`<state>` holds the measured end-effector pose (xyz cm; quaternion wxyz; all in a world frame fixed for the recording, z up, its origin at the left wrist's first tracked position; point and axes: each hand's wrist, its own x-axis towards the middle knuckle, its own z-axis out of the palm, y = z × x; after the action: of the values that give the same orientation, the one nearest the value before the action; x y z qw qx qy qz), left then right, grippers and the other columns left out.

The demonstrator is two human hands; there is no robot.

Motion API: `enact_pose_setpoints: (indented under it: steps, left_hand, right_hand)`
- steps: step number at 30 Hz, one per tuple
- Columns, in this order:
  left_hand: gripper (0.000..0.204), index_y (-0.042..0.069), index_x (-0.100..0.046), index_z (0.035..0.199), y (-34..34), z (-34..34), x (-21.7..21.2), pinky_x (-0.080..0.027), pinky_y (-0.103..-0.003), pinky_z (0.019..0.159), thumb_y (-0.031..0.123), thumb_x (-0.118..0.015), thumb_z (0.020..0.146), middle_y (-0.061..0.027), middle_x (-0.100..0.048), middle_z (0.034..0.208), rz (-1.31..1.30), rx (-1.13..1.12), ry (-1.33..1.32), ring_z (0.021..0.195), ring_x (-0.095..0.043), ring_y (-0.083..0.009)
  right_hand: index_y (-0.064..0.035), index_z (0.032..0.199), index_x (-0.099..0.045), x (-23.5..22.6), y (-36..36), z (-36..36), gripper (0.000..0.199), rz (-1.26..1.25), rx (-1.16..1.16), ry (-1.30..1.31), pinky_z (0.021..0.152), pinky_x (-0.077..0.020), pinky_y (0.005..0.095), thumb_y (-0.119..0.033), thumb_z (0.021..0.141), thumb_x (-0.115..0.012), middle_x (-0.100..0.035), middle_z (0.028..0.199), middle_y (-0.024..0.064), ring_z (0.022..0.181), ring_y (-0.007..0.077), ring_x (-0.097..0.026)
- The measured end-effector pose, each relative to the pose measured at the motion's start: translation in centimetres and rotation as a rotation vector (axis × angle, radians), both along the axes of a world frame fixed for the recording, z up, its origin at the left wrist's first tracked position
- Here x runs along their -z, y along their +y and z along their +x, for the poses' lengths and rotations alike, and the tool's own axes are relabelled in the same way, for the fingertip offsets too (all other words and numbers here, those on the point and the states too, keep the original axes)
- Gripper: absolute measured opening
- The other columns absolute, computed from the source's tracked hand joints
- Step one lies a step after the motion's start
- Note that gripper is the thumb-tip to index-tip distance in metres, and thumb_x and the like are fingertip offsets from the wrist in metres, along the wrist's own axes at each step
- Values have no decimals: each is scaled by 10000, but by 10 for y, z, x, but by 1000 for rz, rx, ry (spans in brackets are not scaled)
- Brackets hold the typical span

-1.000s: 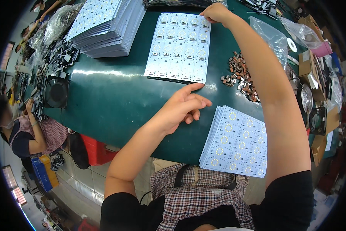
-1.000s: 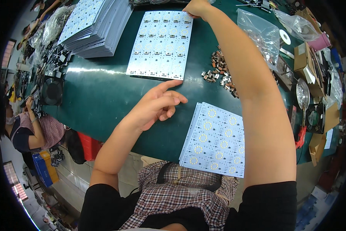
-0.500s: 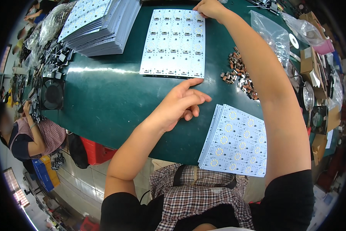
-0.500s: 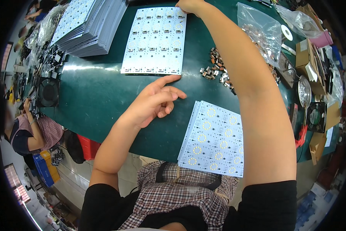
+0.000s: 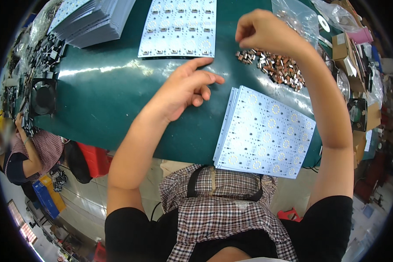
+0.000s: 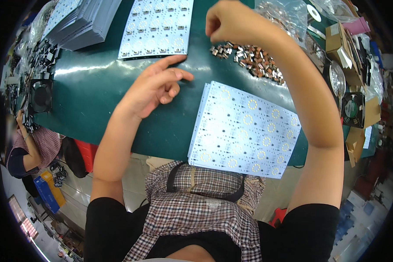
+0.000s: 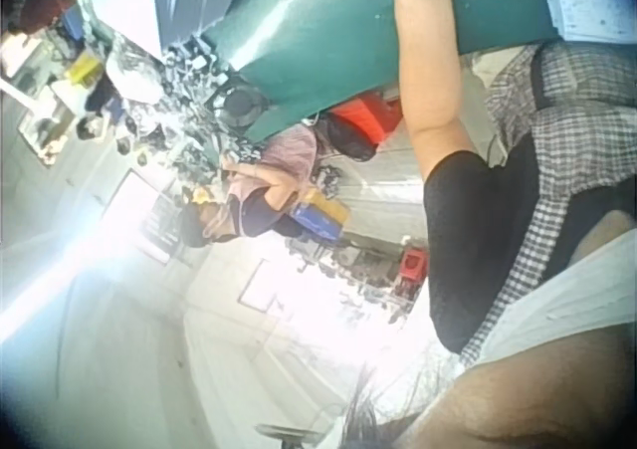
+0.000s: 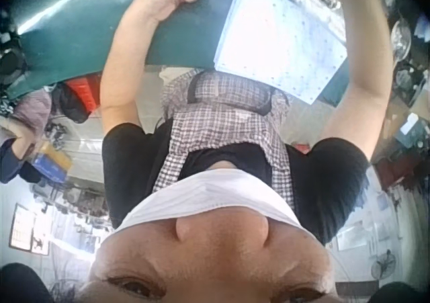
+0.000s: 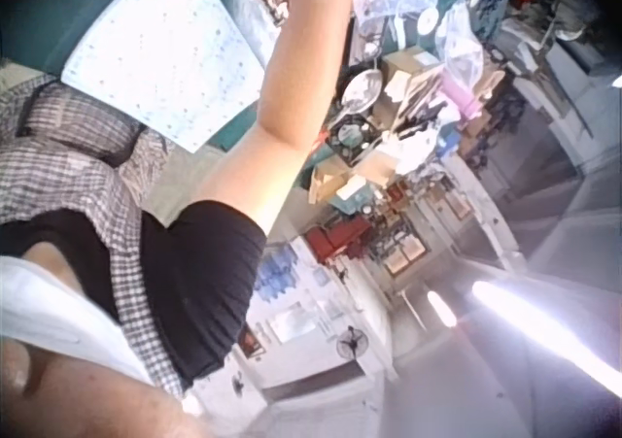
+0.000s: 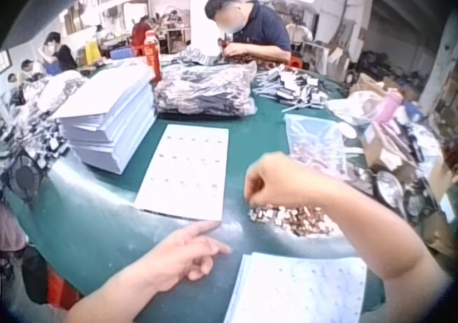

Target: Assembling small electronic components onto a printed circuit board sheet.

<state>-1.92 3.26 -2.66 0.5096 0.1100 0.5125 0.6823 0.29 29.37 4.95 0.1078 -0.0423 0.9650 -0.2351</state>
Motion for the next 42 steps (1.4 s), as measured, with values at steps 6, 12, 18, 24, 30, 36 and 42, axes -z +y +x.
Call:
enact_pose_setpoints:
  steps: [6,12,18,24,30,36,42]
  left_hand:
    - [618,-70,-411,1501,-2,-6,4,-458,-187,523,130,-637,962,-144,-715,1144,-9,3,93,679,-583,-57]
    - [417,30,-619,1379,-4,5,-12,-412,-149,521,195,-624,995,-59,-717,1064,-89,42,316,671,-542,-7]
    - [310,49,-698,1253,4,-3,-13,-449,-177,573,211,-630,998,-35,-743,1023,-157,69,673,698,-583,-30]
    - [239,44,-706,1207,37,-17,-9,-536,-233,703,145,-613,1011,-44,-754,1043,-287,63,1169,823,-673,-82]
    - [74,48,-723,877,73,-23,-2,-552,-435,800,97,-669,873,-155,-704,904,-384,-57,1602,910,-688,-353]
    - [80,78,-727,852,89,-16,-1,-553,-471,778,156,-719,836,-136,-643,867,-401,-11,1819,871,-677,-345]
    - [81,95,-732,851,86,-20,-2,-566,-448,765,173,-728,830,-130,-657,859,-508,27,1990,842,-690,-336]
  right_hand:
    - [-17,888,-750,37,-15,44,155,136,50,186,801,-572,407,-83,749,-771,-750,895,140,875,316,-723]
    - [7,878,-689,57,-14,43,167,50,147,311,712,-543,393,-115,816,-784,-699,799,139,750,292,-690]
    - [2,861,-685,63,-18,36,154,145,171,309,728,-543,401,-128,827,-762,-709,836,159,762,311,-690]
    - [3,897,-764,64,-26,34,187,179,175,470,759,-556,458,-91,778,-655,-724,868,231,831,396,-706]
    - [30,914,-736,37,-2,54,167,71,205,400,749,-551,451,-69,810,-651,-715,877,231,817,386,-698]
    - [3,1070,-743,22,36,140,167,-436,456,288,742,-551,275,-97,939,-720,-744,899,61,809,149,-708]
    - [54,1174,-719,11,29,220,252,-525,676,187,799,-575,245,-77,959,-709,-740,928,78,855,117,-718]
